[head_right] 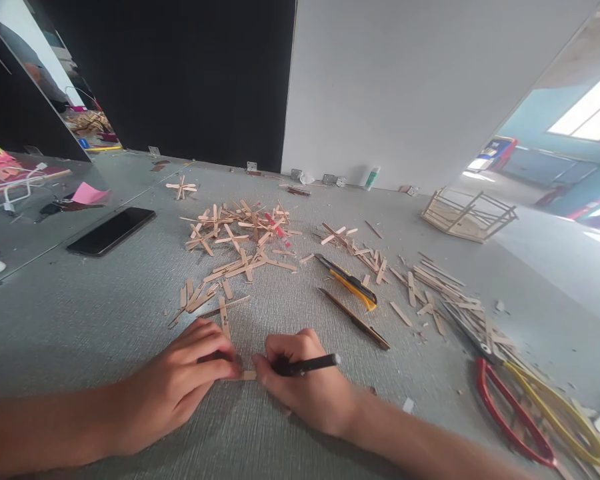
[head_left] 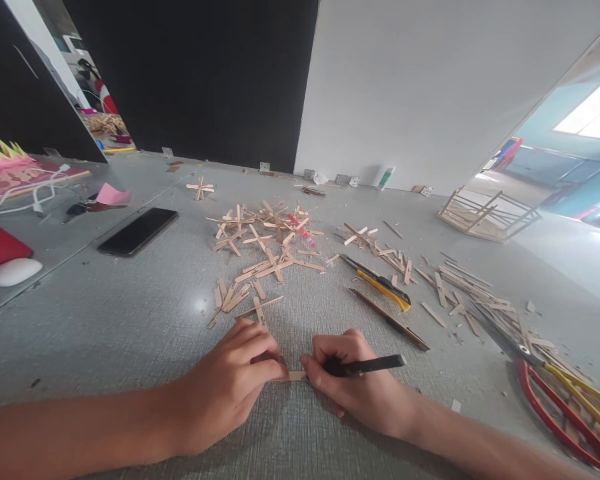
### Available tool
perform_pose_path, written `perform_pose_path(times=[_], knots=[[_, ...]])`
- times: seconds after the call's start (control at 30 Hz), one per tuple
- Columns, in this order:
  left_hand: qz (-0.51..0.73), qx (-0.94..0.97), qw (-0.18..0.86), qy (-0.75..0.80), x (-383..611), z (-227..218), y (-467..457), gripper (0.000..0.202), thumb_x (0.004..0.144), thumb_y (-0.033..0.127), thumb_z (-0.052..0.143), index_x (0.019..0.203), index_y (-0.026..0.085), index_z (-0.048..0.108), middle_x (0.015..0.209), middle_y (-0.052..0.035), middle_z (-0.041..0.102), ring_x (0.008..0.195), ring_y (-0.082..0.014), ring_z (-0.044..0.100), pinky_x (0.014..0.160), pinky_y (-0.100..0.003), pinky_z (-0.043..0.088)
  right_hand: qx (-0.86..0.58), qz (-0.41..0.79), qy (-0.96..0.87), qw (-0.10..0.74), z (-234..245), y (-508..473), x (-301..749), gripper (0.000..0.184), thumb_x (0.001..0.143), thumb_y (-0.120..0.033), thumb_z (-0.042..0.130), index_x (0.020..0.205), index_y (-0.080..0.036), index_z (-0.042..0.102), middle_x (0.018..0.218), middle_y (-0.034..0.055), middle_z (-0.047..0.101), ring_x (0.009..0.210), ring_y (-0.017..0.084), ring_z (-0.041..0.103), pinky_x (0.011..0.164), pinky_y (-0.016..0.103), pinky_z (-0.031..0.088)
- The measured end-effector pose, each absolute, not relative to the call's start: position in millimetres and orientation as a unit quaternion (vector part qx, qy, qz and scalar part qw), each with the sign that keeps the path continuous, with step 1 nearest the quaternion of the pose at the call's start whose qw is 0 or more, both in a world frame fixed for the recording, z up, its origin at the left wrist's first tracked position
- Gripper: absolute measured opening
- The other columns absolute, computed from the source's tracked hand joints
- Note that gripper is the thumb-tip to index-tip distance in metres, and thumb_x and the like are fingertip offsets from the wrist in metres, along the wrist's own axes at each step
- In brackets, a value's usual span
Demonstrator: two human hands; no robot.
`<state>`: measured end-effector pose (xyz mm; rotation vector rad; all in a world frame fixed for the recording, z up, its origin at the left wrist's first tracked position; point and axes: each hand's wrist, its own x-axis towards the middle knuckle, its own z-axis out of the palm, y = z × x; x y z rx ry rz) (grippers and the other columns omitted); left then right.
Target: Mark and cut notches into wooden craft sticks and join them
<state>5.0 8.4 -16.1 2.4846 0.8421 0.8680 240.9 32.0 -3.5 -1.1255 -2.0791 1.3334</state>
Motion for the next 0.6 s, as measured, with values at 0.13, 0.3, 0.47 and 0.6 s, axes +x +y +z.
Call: perform_pose_path(times=[0.13, 0.3, 0.47, 0.6], knots=[[0.301, 0.885, 0.192, 0.298, 5.1, -14.4, 8.1, 0.036, 0.101, -0.005, 0.042, 0.108, 0.019, 0.069, 0.093, -0.0035, 0.06, 0.086, -0.0201, 0.047, 0.083, -0.033, 0.037, -0.4, 0.486, -0.749, 0.206, -3.5, 32.9, 241.7, 0.041, 0.095, -0.033, 0.057, 0.059, -0.024, 0.038, 0.041, -0.0076, 0.041, 0.031, 0.007, 0.041, 0.034, 0.021, 0.023], [0.304, 0.884, 0.193, 0.299, 4.3, -15.4, 6.8, 0.034, 0.101, -0.004, 0.043, 0.105, 0.018, 0.068, 0.094, -0.0037, 0.06, 0.088, -0.0203, 0.047, 0.084, -0.034, 0.037, -0.413, 0.478, -0.745, 0.215, -5.0, 33.0, 241.8, 0.043, 0.097, -0.034, 0.059, 0.06, -0.024, 0.039, 0.039, -0.008, 0.042, 0.031, 0.007, 0.04, 0.038, 0.022, 0.03], [0.3, 0.884, 0.193, 0.303, 4.2, -17.1, 7.3, 0.034, 0.101, -0.004, 0.043, 0.104, 0.018, 0.068, 0.095, -0.0039, 0.06, 0.088, -0.0205, 0.048, 0.084, -0.034, 0.037, -0.434, 0.483, -0.733, 0.206, -5.5, 31.6, 240.9, 0.043, 0.096, -0.035, 0.061, 0.06, -0.024, 0.041, 0.039, -0.0077, 0.043, 0.031, 0.007, 0.041, 0.037, 0.022, 0.029], [0.302, 0.883, 0.191, 0.303, 4.0, -16.4, 7.1, 0.034, 0.101, -0.004, 0.043, 0.105, 0.018, 0.069, 0.095, -0.004, 0.06, 0.089, -0.0204, 0.048, 0.084, -0.034, 0.038, -0.43, 0.481, -0.735, 0.207, -3.9, 30.7, 240.8, 0.042, 0.097, -0.035, 0.06, 0.06, -0.024, 0.043, 0.038, -0.0078, 0.042, 0.031, 0.007, 0.039, 0.037, 0.022, 0.029]])
